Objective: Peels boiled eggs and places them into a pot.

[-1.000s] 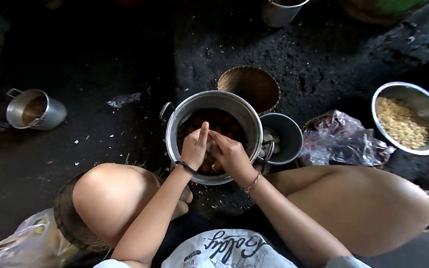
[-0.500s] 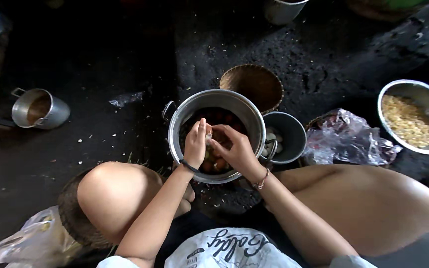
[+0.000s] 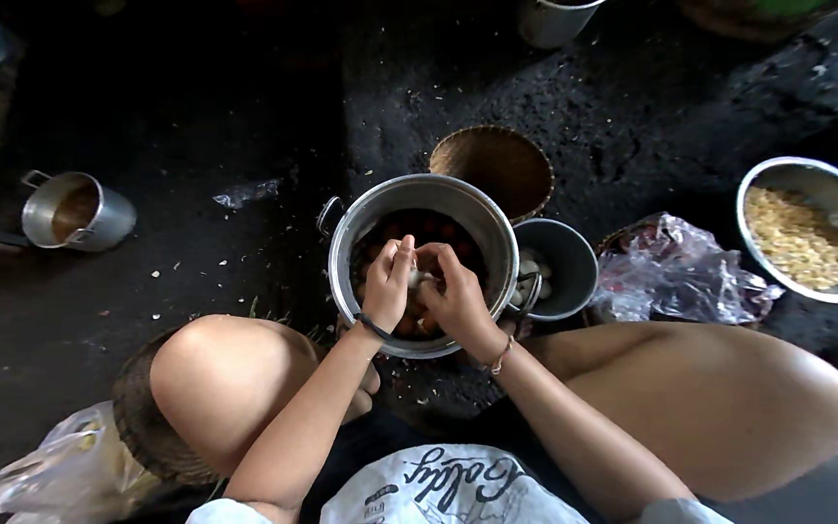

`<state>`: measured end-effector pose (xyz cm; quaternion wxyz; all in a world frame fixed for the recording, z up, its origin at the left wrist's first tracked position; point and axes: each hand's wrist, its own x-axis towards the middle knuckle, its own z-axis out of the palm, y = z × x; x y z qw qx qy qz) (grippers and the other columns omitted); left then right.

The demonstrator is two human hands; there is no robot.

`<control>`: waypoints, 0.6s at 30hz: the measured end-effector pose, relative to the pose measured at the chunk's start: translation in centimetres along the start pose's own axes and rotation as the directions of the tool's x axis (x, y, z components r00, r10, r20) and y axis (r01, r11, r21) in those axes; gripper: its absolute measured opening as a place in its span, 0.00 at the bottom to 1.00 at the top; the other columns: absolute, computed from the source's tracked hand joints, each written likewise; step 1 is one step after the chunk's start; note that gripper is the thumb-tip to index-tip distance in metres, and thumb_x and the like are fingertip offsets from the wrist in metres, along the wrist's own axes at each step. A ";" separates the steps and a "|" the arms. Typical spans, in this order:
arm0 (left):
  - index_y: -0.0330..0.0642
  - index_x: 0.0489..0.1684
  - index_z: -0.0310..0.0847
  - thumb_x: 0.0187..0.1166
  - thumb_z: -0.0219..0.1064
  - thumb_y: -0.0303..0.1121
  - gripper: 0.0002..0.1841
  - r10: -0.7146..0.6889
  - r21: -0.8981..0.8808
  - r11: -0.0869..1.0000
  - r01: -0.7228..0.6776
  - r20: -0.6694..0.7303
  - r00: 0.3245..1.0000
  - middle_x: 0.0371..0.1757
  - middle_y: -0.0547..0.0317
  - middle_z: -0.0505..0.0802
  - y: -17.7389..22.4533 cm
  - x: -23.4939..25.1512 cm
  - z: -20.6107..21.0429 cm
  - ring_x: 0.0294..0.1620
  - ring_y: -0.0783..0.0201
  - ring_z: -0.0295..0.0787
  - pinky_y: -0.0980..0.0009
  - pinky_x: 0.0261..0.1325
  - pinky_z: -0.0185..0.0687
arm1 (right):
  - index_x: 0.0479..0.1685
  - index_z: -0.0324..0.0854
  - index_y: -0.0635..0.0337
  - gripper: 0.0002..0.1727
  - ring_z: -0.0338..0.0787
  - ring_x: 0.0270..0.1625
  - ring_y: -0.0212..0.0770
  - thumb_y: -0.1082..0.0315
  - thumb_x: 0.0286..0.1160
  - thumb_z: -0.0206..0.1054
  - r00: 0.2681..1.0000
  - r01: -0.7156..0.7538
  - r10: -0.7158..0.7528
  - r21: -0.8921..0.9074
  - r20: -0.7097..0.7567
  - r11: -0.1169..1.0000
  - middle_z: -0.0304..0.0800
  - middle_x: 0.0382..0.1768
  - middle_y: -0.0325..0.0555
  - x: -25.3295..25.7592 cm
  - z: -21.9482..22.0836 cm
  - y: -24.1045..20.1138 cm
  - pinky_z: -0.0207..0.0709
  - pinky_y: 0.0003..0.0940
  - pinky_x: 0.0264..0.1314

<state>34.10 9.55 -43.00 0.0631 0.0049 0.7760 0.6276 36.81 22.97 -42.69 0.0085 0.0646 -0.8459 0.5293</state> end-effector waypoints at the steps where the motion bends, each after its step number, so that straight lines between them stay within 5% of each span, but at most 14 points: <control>1: 0.41 0.45 0.81 0.94 0.41 0.51 0.26 -0.014 -0.008 1.000 0.014 0.012 1.000 0.35 0.62 0.83 0.1 0.0 -0.1 0.35 0.72 0.78 0.72 0.43 0.77 | 0.69 0.76 0.63 0.19 0.91 0.46 0.38 0.75 0.80 0.59 1.000 0.016 -0.016 0.004 0.008 1.000 0.89 0.51 0.50 0.1 -0.2 0.1 0.87 0.36 0.50; 3: 0.39 0.49 0.82 0.94 0.36 0.55 0.32 -0.041 -0.030 0.999 0.042 0.031 0.999 0.39 0.59 0.85 0.0 0.1 -0.4 0.40 0.70 0.82 0.69 0.49 0.80 | 0.69 0.76 0.62 0.17 0.91 0.46 0.36 0.65 0.88 0.57 0.997 0.057 -0.057 0.014 0.043 0.998 0.90 0.50 0.48 0.4 -0.8 0.3 0.87 0.34 0.51; 6: 0.42 0.44 0.83 0.92 0.33 0.60 0.36 -0.061 -0.012 0.998 0.061 0.017 0.998 0.33 0.60 0.86 -0.1 0.1 -0.6 0.34 0.70 0.83 0.69 0.41 0.81 | 0.72 0.77 0.58 0.22 0.92 0.48 0.34 0.57 0.85 0.66 0.990 0.073 -0.075 0.018 0.119 0.997 0.91 0.49 0.45 0.8 -1.6 0.3 0.89 0.33 0.52; 10: 0.41 0.37 0.85 0.91 0.33 0.62 0.38 -0.038 0.051 0.998 0.038 -0.003 0.999 0.28 0.60 0.86 0.0 0.1 -0.8 0.30 0.69 0.82 0.68 0.36 0.80 | 0.74 0.78 0.60 0.21 0.92 0.52 0.37 0.62 0.87 0.63 0.981 0.097 -0.089 -0.038 0.171 0.995 0.91 0.58 0.49 0.7 -1.8 0.0 0.88 0.35 0.58; 18: 0.44 0.26 0.83 0.92 0.37 0.61 0.37 -0.030 0.077 0.997 0.031 -0.014 0.999 0.22 0.63 0.82 0.1 0.1 -0.7 0.22 0.71 0.76 0.72 0.29 0.73 | 0.70 0.80 0.64 0.18 0.91 0.41 0.40 0.73 0.84 0.59 0.981 0.189 -0.180 -0.165 0.067 0.968 0.91 0.48 0.51 0.3 -0.8 0.5 0.87 0.35 0.48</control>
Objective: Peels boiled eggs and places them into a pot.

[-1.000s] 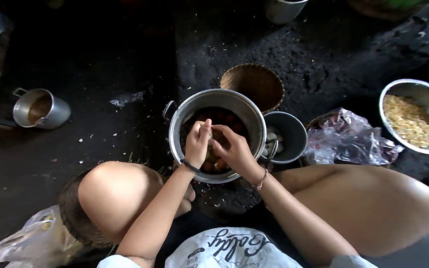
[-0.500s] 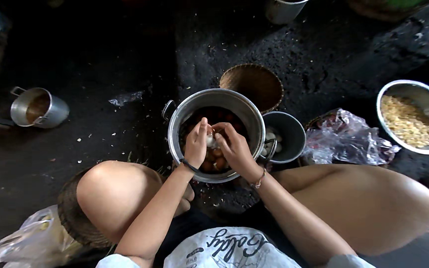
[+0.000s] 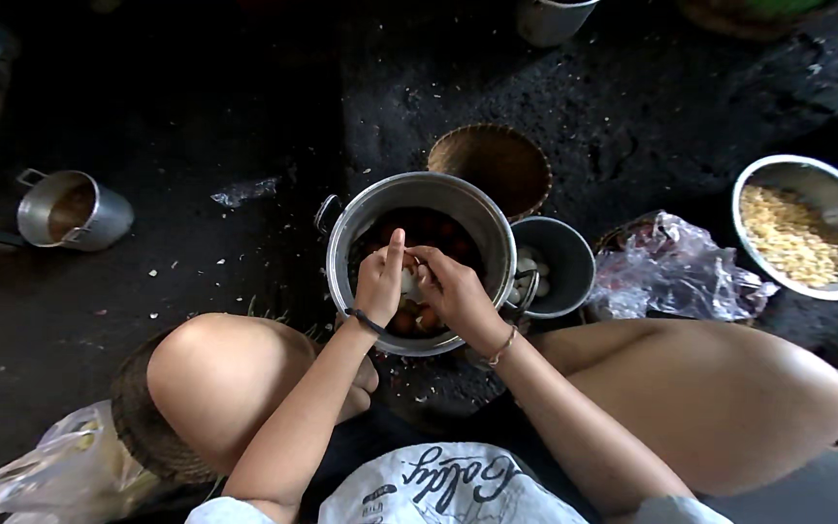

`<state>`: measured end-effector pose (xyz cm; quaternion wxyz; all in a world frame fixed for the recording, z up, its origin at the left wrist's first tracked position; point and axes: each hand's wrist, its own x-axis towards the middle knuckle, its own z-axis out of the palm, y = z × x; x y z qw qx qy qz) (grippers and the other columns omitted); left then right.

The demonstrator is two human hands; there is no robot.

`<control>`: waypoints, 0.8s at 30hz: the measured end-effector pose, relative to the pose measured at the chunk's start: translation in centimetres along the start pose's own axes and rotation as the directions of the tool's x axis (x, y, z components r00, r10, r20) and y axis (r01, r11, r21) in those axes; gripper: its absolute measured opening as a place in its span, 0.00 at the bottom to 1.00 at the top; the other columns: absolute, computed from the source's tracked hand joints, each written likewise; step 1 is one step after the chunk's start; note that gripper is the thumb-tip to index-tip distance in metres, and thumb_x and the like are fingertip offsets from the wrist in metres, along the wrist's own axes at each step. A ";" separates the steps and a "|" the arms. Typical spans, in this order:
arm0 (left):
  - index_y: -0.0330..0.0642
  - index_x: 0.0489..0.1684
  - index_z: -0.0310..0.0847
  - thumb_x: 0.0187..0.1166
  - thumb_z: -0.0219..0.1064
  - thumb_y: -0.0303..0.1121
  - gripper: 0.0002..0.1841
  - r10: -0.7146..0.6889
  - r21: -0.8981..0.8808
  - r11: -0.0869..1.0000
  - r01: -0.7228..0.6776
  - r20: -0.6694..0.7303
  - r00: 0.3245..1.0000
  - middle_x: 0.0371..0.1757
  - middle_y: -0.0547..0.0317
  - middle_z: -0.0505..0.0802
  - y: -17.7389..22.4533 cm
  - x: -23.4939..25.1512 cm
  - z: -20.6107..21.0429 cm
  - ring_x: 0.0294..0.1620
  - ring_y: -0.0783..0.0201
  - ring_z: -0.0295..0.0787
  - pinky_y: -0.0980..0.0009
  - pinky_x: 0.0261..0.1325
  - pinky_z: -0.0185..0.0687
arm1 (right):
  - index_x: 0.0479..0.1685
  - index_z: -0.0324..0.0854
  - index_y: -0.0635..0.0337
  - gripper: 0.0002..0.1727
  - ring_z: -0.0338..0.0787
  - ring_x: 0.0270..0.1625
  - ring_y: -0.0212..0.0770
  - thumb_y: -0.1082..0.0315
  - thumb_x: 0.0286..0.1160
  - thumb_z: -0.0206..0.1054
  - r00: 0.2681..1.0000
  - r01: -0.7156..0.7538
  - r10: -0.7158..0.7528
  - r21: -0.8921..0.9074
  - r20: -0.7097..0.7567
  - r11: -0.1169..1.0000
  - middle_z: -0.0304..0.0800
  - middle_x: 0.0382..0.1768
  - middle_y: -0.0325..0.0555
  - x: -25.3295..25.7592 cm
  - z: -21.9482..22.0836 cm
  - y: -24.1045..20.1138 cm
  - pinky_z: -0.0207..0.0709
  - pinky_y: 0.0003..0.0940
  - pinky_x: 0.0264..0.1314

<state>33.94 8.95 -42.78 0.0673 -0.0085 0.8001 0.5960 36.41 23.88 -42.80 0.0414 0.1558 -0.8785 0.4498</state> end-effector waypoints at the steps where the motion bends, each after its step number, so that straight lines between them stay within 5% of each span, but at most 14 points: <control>1: 0.45 0.25 0.82 0.91 0.36 0.62 0.37 -0.009 -0.001 1.000 0.009 -0.001 1.000 0.20 0.63 0.81 0.0 0.0 0.0 0.21 0.71 0.74 0.72 0.27 0.71 | 0.69 0.80 0.63 0.18 0.91 0.41 0.39 0.74 0.83 0.58 1.000 -0.024 0.024 0.041 0.000 0.999 0.91 0.47 0.51 0.0 -0.1 0.1 0.87 0.35 0.47; 3: 0.45 0.26 0.83 0.91 0.35 0.63 0.38 -0.024 -0.012 1.000 0.024 0.005 1.000 0.21 0.63 0.81 0.1 0.1 -0.1 0.22 0.71 0.76 0.71 0.28 0.73 | 0.66 0.82 0.62 0.17 0.90 0.37 0.35 0.75 0.85 0.55 0.996 -0.090 0.091 0.143 0.000 0.986 0.91 0.46 0.48 0.2 -0.4 0.2 0.87 0.32 0.41; 5: 0.45 0.30 0.86 0.91 0.34 0.63 0.38 -0.026 -0.023 0.999 0.026 0.010 1.000 0.24 0.62 0.85 0.1 0.1 -0.2 0.26 0.70 0.80 0.70 0.32 0.78 | 0.65 0.83 0.60 0.16 0.91 0.42 0.32 0.70 0.90 0.52 0.992 -0.125 0.121 0.204 0.030 0.971 0.92 0.51 0.45 0.4 -0.9 0.3 0.87 0.30 0.46; 8: 0.41 0.44 0.85 0.93 0.36 0.59 0.35 0.017 -0.038 0.999 -0.016 0.043 0.999 0.35 0.60 0.88 0.0 0.2 -0.5 0.35 0.69 0.84 0.68 0.43 0.82 | 0.68 0.82 0.60 0.18 0.91 0.50 0.32 0.60 0.87 0.62 0.996 -0.050 0.036 0.193 0.077 0.980 0.90 0.58 0.46 0.7 -1.5 0.5 0.88 0.31 0.56; 11: 0.44 0.37 0.82 0.91 0.36 0.63 0.35 0.028 -0.003 1.000 -0.028 0.053 0.998 0.27 0.61 0.85 -0.3 0.3 -0.6 0.27 0.69 0.81 0.69 0.32 0.79 | 0.66 0.84 0.59 0.17 0.91 0.54 0.31 0.61 0.86 0.64 0.992 0.016 -0.037 0.165 0.125 0.986 0.90 0.57 0.44 0.7 -1.8 0.8 0.86 0.29 0.59; 15: 0.46 0.29 0.80 0.89 0.32 0.66 0.38 0.020 0.021 1.000 -0.022 0.097 0.995 0.26 0.61 0.84 -0.4 0.4 -1.0 0.27 0.68 0.80 0.68 0.31 0.77 | 0.65 0.83 0.61 0.16 0.90 0.51 0.33 0.63 0.89 0.59 0.983 0.070 -0.090 0.129 0.161 0.989 0.90 0.55 0.46 0.6 -1.8 1.0 0.86 0.29 0.58; 20: 0.45 0.30 0.80 0.90 0.35 0.64 0.36 0.004 0.062 0.998 -0.011 0.104 0.995 0.23 0.61 0.81 -0.3 0.5 -1.0 0.24 0.68 0.77 0.68 0.28 0.73 | 0.64 0.82 0.63 0.16 0.92 0.47 0.39 0.68 0.83 0.63 0.986 0.050 -0.057 0.054 0.156 0.997 0.90 0.52 0.51 0.5 -1.4 0.5 0.88 0.35 0.53; 24: 0.43 0.34 0.83 0.90 0.36 0.64 0.37 -0.008 0.030 1.000 0.004 0.131 0.991 0.29 0.60 0.87 -0.2 0.4 -1.0 0.30 0.68 0.83 0.66 0.36 0.81 | 0.60 0.82 0.65 0.14 0.88 0.38 0.39 0.74 0.78 0.64 0.996 0.014 -0.018 0.055 0.083 0.998 0.88 0.41 0.50 0.2 -0.7 0.6 0.87 0.36 0.44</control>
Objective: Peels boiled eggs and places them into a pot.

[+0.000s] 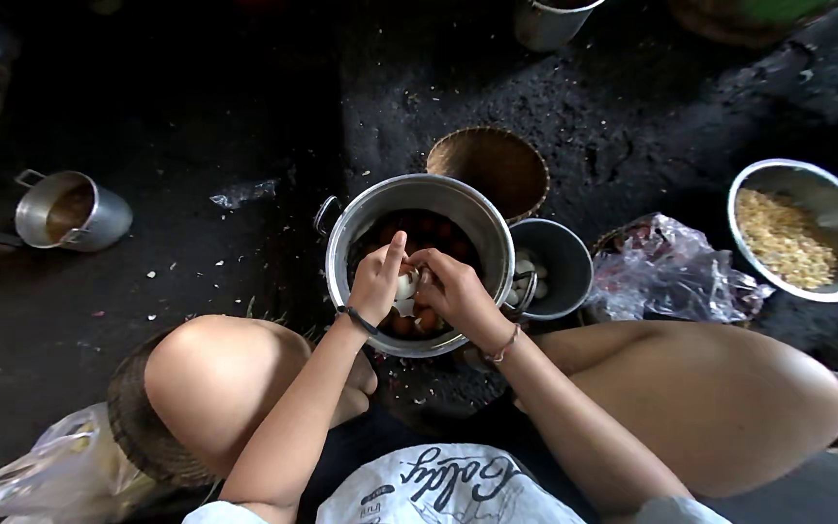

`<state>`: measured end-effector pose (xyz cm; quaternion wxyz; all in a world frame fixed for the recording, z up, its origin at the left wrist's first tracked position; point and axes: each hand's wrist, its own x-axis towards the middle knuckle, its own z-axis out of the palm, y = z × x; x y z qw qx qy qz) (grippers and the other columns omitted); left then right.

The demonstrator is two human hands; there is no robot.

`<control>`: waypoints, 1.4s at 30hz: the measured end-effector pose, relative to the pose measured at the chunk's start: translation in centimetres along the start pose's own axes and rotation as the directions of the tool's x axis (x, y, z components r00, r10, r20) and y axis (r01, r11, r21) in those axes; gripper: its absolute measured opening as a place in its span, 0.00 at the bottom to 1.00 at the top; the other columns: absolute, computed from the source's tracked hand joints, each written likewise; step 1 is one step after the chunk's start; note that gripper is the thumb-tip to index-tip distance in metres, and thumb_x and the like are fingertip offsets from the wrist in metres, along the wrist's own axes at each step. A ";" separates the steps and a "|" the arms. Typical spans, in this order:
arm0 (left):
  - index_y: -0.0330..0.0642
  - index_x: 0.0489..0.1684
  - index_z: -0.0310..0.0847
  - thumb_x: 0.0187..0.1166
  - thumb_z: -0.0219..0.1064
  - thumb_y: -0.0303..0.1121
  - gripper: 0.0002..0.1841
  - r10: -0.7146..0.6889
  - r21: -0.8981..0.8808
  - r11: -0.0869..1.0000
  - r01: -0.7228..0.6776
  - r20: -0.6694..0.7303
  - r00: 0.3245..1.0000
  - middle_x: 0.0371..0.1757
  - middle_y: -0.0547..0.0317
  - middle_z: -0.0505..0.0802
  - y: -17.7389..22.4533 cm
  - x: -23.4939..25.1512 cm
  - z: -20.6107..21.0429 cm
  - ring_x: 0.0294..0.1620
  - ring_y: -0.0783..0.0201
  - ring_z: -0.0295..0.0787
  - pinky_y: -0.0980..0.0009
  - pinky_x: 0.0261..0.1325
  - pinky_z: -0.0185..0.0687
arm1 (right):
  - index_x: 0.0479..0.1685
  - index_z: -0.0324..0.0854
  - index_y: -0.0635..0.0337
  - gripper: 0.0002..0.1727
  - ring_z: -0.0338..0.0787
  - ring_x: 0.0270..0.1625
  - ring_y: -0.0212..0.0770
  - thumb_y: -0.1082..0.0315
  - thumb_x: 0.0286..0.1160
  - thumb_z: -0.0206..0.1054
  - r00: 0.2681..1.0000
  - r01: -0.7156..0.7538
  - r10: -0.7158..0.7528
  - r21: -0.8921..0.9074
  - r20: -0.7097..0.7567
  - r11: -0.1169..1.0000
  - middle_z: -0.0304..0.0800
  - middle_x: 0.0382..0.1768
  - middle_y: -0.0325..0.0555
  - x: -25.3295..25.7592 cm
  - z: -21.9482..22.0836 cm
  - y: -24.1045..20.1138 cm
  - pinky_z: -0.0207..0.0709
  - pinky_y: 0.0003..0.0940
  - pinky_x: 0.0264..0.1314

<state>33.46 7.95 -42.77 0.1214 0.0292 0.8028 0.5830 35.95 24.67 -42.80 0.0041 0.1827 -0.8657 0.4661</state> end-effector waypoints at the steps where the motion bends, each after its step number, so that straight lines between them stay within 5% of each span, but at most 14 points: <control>1: 0.44 0.34 0.83 0.90 0.36 0.64 0.37 -0.007 -0.014 1.000 0.007 0.002 1.000 0.29 0.60 0.86 0.0 0.0 0.0 0.29 0.68 0.83 0.68 0.35 0.81 | 0.59 0.82 0.64 0.13 0.88 0.38 0.38 0.74 0.79 0.63 1.000 -0.019 0.019 0.019 -0.015 1.000 0.88 0.40 0.49 0.0 0.1 0.1 0.87 0.36 0.44; 4: 0.44 0.35 0.85 0.91 0.37 0.62 0.36 -0.022 -0.042 0.999 0.022 0.006 1.000 0.29 0.61 0.87 0.2 0.0 0.1 0.29 0.69 0.82 0.69 0.34 0.79 | 0.58 0.82 0.62 0.13 0.88 0.37 0.35 0.76 0.82 0.57 0.993 -0.101 0.107 0.096 -0.059 0.990 0.89 0.41 0.47 0.1 0.1 0.2 0.85 0.33 0.42; 8: 0.43 0.46 0.87 0.92 0.36 0.60 0.35 -0.042 -0.115 0.992 0.043 0.011 0.999 0.40 0.60 0.91 0.5 -0.1 0.0 0.40 0.71 0.86 0.68 0.48 0.84 | 0.54 0.85 0.63 0.16 0.88 0.45 0.36 0.73 0.86 0.50 0.973 -0.190 0.206 0.149 -0.103 0.970 0.89 0.49 0.48 0.3 -0.8 0.1 0.84 0.34 0.48; 11: 0.42 0.51 0.85 0.92 0.34 0.61 0.36 -0.040 -0.091 0.995 0.041 0.017 0.999 0.41 0.58 0.89 0.3 -0.1 0.1 0.40 0.68 0.83 0.66 0.47 0.81 | 0.61 0.84 0.61 0.18 0.88 0.55 0.37 0.59 0.85 0.62 0.993 -0.089 0.099 0.136 -0.070 0.987 0.87 0.55 0.48 0.3 -1.1 0.5 0.85 0.35 0.59; 14: 0.41 0.46 0.83 0.90 0.31 0.64 0.39 0.051 0.031 0.998 -0.051 0.020 0.999 0.37 0.59 0.88 -0.2 -0.2 0.2 0.37 0.68 0.84 0.66 0.43 0.82 | 0.69 0.79 0.61 0.31 0.87 0.44 0.36 0.54 0.69 0.79 0.998 -0.057 0.057 0.103 0.003 0.993 0.87 0.46 0.46 0.5 -1.0 0.1 0.86 0.33 0.49; 19: 0.45 0.31 0.80 0.80 0.31 0.75 0.44 0.170 0.111 0.977 -0.182 0.107 0.980 0.23 0.65 0.81 -0.7 0.1 -0.4 0.24 0.71 0.79 0.70 0.28 0.77 | 0.58 0.83 0.61 0.16 0.90 0.42 0.33 0.58 0.85 0.66 0.992 -0.076 0.056 0.183 0.109 0.980 0.89 0.46 0.45 0.4 -0.9 0.1 0.89 0.31 0.48; 24: 0.42 0.45 0.81 0.89 0.42 0.62 0.32 0.107 0.061 0.992 -0.112 0.084 0.991 0.27 0.64 0.82 -0.1 -0.2 -0.2 0.27 0.72 0.79 0.72 0.32 0.77 | 0.57 0.82 0.61 0.13 0.91 0.41 0.35 0.62 0.90 0.59 0.993 -0.074 0.066 0.085 0.093 0.994 0.89 0.45 0.46 0.4 -1.3 0.0 0.88 0.34 0.48; 28: 0.39 0.54 0.79 0.81 0.69 0.48 0.20 0.054 -0.024 0.998 -0.053 0.055 0.997 0.32 0.57 0.87 0.0 -0.1 0.1 0.28 0.68 0.82 0.69 0.34 0.82 | 0.57 0.81 0.65 0.11 0.91 0.44 0.41 0.73 0.82 0.65 0.994 -0.098 0.098 -0.002 -0.050 0.995 0.90 0.45 0.52 0.3 -1.0 -0.1 0.88 0.40 0.50; 32: 0.42 0.54 0.78 0.91 0.53 0.47 0.17 0.142 -0.025 0.990 -0.140 0.090 0.986 0.36 0.58 0.86 -0.4 0.0 0.5 0.33 0.68 0.83 0.68 0.38 0.82 | 0.54 0.82 0.65 0.09 0.90 0.40 0.38 0.70 0.84 0.62 0.989 -0.076 0.076 -0.001 -0.129 0.997 0.89 0.41 0.50 0.1 -0.6 0.2 0.88 0.35 0.46; 39: 0.43 0.62 0.82 0.90 0.54 0.40 0.16 0.149 -0.186 0.974 -0.128 0.101 0.984 0.61 0.57 0.86 0.0 0.0 0.5 0.55 0.66 0.85 0.66 0.54 0.83 | 0.56 0.81 0.65 0.12 0.89 0.34 0.34 0.65 0.90 0.58 0.950 -0.251 0.282 0.204 -0.137 0.946 0.88 0.41 0.48 0.4 -1.3 0.1 0.87 0.32 0.39; 42: 0.42 0.63 0.78 0.91 0.47 0.41 0.18 0.175 -0.189 0.969 -0.160 0.069 0.982 0.53 0.58 0.86 -0.2 0.0 0.6 0.50 0.68 0.84 0.68 0.54 0.82 | 0.59 0.76 0.61 0.15 0.88 0.35 0.32 0.60 0.86 0.62 0.967 -0.202 0.236 0.282 -0.093 0.938 0.87 0.40 0.44 0.2 -0.9 0.3 0.86 0.30 0.38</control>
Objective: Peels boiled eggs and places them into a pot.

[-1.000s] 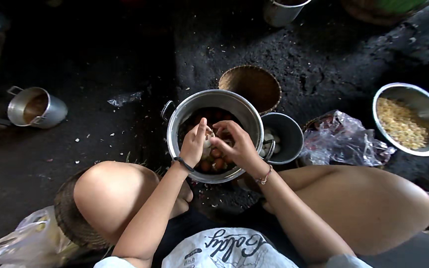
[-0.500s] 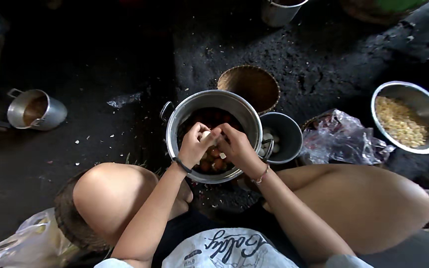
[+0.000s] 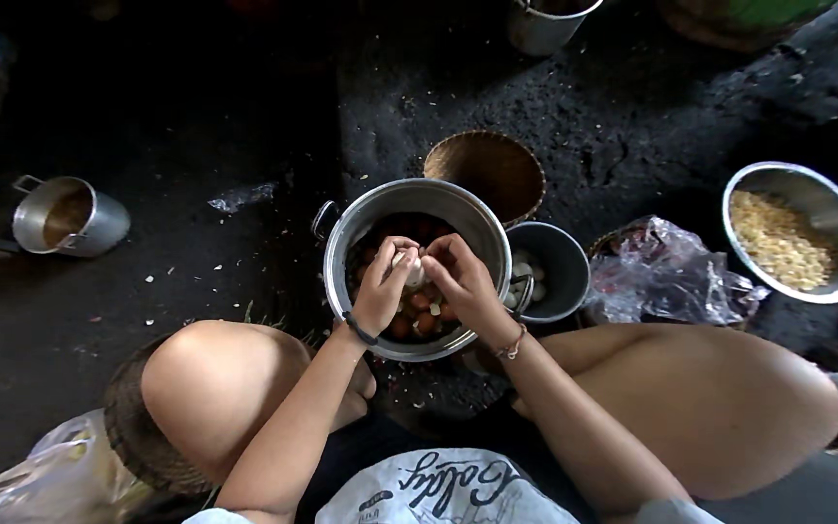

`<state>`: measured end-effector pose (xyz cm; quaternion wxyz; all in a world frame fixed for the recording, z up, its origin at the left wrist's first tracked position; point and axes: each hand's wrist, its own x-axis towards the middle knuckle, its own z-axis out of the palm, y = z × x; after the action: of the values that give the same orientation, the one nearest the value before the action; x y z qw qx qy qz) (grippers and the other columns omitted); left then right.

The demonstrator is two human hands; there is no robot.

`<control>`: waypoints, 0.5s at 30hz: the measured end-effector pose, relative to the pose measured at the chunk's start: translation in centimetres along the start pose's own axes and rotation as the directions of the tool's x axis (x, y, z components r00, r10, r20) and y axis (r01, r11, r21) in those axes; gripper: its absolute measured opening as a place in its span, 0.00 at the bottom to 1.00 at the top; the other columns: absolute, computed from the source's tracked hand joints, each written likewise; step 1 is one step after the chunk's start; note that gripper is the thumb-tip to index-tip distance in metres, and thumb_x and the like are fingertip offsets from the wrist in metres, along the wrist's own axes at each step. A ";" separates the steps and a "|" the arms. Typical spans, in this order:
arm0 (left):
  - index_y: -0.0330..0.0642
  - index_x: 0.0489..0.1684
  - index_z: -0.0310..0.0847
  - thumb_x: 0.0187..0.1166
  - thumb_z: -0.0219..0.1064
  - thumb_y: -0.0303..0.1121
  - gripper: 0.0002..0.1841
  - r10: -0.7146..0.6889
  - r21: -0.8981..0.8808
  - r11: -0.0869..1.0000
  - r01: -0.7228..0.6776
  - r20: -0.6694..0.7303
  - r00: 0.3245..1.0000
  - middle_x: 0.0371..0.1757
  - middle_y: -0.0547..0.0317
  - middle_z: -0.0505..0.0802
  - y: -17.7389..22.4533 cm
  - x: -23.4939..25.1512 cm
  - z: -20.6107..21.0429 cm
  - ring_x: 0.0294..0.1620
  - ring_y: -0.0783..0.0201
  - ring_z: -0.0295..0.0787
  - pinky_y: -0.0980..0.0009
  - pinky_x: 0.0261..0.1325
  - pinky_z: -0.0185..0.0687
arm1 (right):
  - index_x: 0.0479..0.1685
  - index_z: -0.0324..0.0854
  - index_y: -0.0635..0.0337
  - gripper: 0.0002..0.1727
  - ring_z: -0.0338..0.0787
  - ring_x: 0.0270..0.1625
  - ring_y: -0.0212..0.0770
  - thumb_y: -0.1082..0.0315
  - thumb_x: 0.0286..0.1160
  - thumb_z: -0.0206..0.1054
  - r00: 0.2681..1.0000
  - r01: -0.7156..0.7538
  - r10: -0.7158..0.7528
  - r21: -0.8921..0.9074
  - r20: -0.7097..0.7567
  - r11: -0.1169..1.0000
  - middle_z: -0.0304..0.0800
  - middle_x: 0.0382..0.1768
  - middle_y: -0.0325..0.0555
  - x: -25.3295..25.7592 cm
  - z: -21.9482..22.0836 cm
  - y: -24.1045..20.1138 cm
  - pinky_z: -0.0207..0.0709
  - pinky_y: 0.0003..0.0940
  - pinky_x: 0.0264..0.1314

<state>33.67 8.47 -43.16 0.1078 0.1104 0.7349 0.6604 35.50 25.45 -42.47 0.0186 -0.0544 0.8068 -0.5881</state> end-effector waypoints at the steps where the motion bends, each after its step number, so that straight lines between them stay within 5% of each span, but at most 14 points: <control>1: 0.40 0.60 0.77 0.91 0.46 0.41 0.18 0.028 0.012 1.000 -0.028 -0.019 0.999 0.47 0.58 0.85 -0.1 0.0 0.2 0.46 0.69 0.82 0.69 0.51 0.81 | 0.62 0.75 0.60 0.18 0.89 0.35 0.33 0.58 0.84 0.65 1.000 -0.005 0.004 0.028 0.019 1.000 0.87 0.40 0.44 0.0 0.2 0.1 0.87 0.30 0.38; 4: 0.40 0.52 0.77 0.93 0.43 0.43 0.19 0.076 0.068 0.995 -0.072 -0.066 0.995 0.47 0.59 0.83 -0.2 -0.2 0.7 0.46 0.71 0.82 0.72 0.51 0.80 | 0.63 0.75 0.59 0.18 0.90 0.34 0.34 0.57 0.86 0.64 0.998 -0.015 0.013 0.048 0.059 0.999 0.87 0.41 0.45 -0.1 0.7 0.3 0.89 0.32 0.37; 7: 0.42 0.49 0.78 0.93 0.43 0.48 0.22 0.060 0.151 0.988 -0.041 -0.123 0.991 0.42 0.61 0.83 -0.4 -0.3 0.9 0.39 0.73 0.81 0.73 0.44 0.79 | 0.60 0.78 0.60 0.16 0.89 0.33 0.32 0.57 0.92 0.55 0.997 0.051 -0.048 -0.054 0.054 0.997 0.88 0.38 0.44 -0.3 1.2 0.3 0.88 0.30 0.37; 12: 0.41 0.50 0.78 0.93 0.44 0.47 0.21 0.043 0.190 0.982 -0.022 -0.110 0.993 0.36 0.60 0.84 -0.5 -0.4 0.8 0.34 0.70 0.81 0.70 0.38 0.80 | 0.54 0.79 0.64 0.11 0.87 0.30 0.34 0.66 0.91 0.56 0.990 0.138 -0.141 -0.173 -0.010 0.975 0.86 0.33 0.47 -0.5 1.6 0.6 0.85 0.30 0.36; 15: 0.41 0.50 0.79 0.94 0.43 0.47 0.22 0.030 0.128 0.992 -0.013 -0.126 0.992 0.41 0.60 0.85 -0.3 -0.3 0.8 0.39 0.71 0.83 0.71 0.44 0.81 | 0.57 0.80 0.62 0.18 0.88 0.33 0.33 0.59 0.95 0.48 0.997 0.082 -0.081 -0.036 0.009 0.996 0.87 0.35 0.45 -0.5 1.3 0.6 0.86 0.31 0.37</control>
<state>34.22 9.14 -43.54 0.0461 0.0824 0.7796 0.6192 36.07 24.40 -43.44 -0.0034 -0.0898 0.8144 -0.5733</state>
